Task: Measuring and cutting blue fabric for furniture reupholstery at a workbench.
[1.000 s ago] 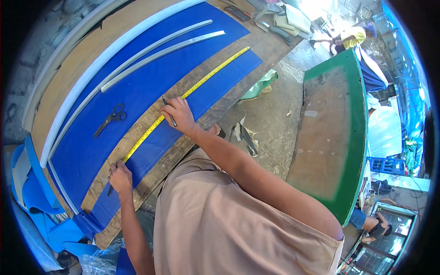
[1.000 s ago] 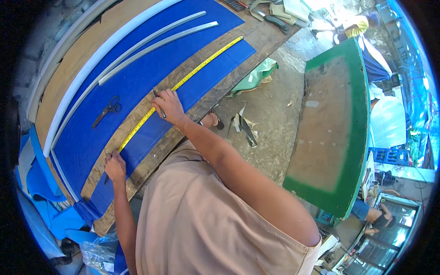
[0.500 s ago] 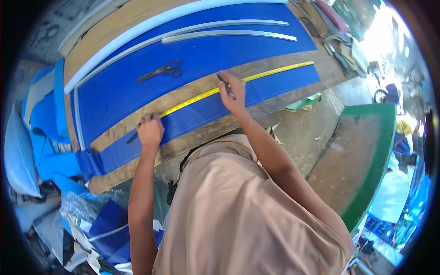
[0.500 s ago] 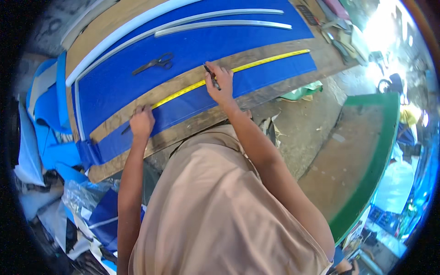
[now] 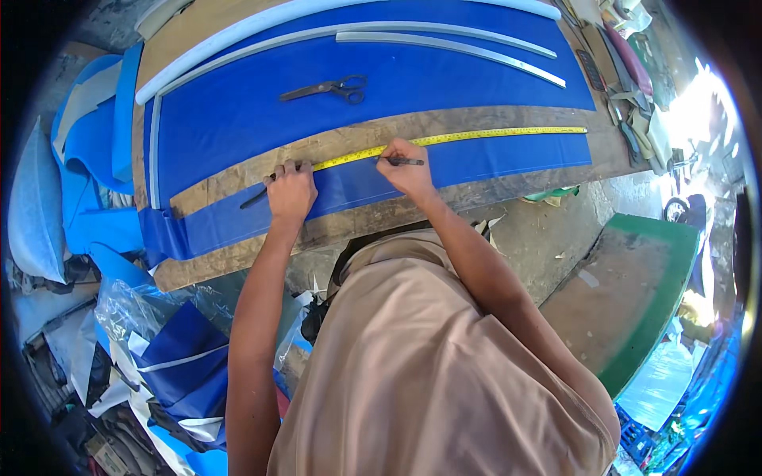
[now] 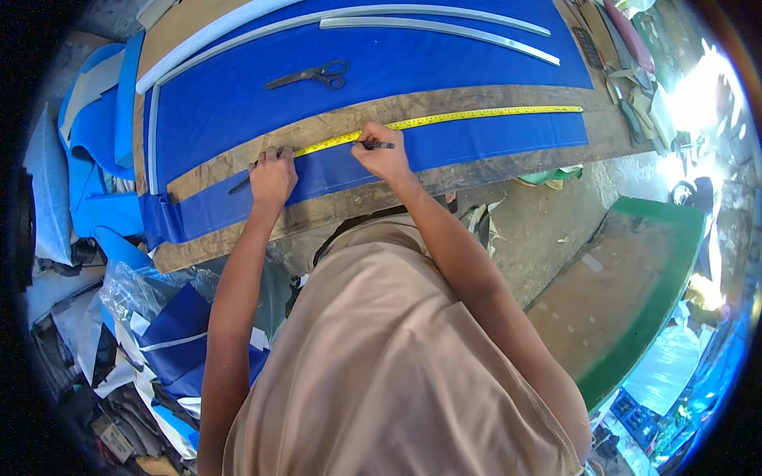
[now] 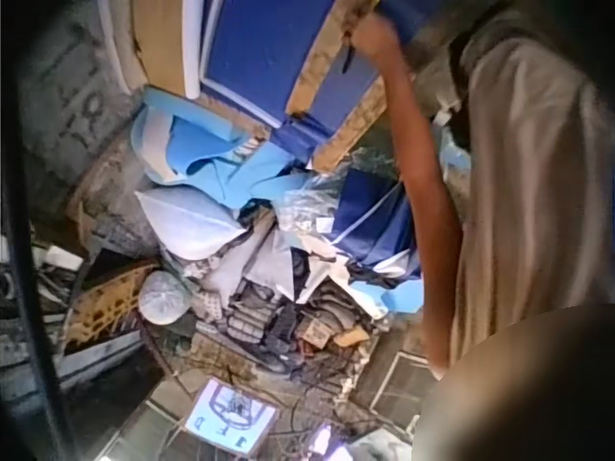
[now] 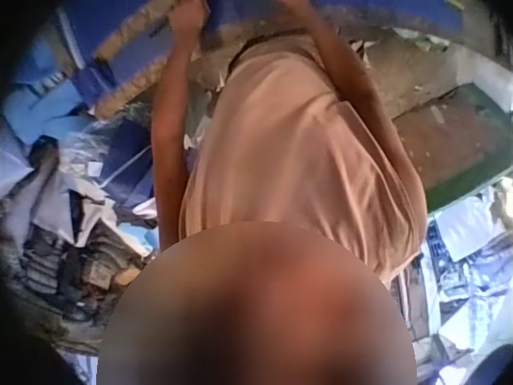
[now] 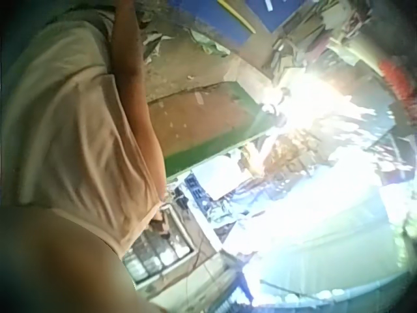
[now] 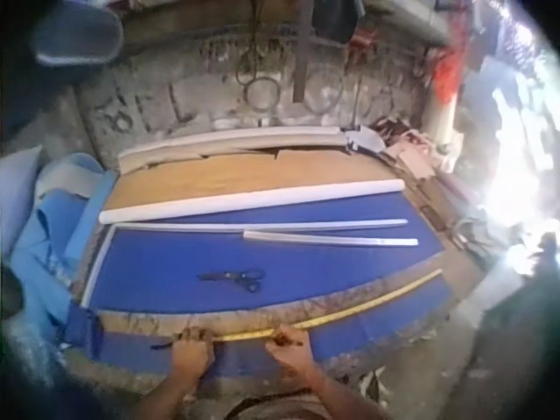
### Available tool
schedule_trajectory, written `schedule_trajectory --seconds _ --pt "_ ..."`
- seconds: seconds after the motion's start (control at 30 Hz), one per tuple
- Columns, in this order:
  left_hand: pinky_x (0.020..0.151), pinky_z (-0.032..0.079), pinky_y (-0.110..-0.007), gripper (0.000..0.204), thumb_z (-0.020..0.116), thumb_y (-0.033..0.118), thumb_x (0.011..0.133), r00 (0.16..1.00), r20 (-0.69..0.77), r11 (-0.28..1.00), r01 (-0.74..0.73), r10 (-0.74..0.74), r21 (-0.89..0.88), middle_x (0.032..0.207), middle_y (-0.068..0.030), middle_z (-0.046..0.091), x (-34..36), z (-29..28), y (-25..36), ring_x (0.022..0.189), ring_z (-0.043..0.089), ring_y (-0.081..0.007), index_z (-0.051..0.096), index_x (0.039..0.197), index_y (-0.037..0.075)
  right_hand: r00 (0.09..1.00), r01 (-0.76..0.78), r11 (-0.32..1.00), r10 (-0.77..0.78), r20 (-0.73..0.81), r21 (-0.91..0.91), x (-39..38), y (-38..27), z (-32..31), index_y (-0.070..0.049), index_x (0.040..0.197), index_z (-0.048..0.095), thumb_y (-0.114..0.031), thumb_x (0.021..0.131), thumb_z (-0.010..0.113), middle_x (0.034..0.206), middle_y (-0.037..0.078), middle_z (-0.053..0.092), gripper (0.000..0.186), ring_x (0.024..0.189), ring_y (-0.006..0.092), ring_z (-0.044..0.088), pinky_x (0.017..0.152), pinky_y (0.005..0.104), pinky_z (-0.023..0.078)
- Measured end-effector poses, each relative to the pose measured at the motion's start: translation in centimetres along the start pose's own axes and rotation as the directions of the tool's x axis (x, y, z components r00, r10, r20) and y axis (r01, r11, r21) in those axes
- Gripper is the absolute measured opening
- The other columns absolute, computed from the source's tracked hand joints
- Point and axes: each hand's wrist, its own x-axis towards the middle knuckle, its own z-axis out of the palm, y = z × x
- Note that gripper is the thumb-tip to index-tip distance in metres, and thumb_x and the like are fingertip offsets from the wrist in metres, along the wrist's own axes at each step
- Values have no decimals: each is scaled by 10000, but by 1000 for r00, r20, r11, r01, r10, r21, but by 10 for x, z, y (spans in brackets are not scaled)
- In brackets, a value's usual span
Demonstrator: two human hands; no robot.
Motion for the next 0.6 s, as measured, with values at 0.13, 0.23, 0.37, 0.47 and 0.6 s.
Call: schedule_trajectory --seconds 0.13,0.23,0.37,0.47,0.6 --pt "705 545 -506 214 612 266 949 1000 11 1000 -1 1 -8 1012 -122 692 -2 1 1 842 687 -346 742 1044 125 999 25 997 -26 -24 -77 -1 -1 -5 -19 814 678 31 772 688 620 -4 606 66 547 76 493 533 223 390" --pt "704 541 -503 211 618 266 947 1000 4 1000 -4 4 -11 1013 -120 687 -1 1 0 839 683 -345 743 1040 123 999 28 995 -30 -21 -93 0 -1 -3 -17 806 676 31 769 692 617 -6 606 62 541 80 483 528 228 385" --pt "705 540 -503 211 619 267 947 1000 -11 1000 -17 17 -16 1007 -119 684 -2 3 0 844 681 -344 743 1037 122 998 45 996 -47 -33 -79 1 -1 0 -16 803 677 26 765 695 618 -3 608 59 539 84 480 527 231 385" --pt "706 539 -503 212 619 267 946 1000 -16 1000 -16 16 -16 1003 -119 683 -3 3 0 848 680 -344 743 1037 121 998 46 995 -49 -25 -92 1 -2 -2 -16 801 678 23 763 697 619 -2 610 58 539 87 480 528 233 386" --pt "710 540 -502 212 620 268 946 1000 -18 1000 -6 6 -13 998 -120 682 -2 1 1 855 679 -344 742 1037 120 998 60 989 -61 -1 -137 1 -2 -3 -17 798 681 19 758 702 622 -2 612 58 543 89 482 531 238 391"
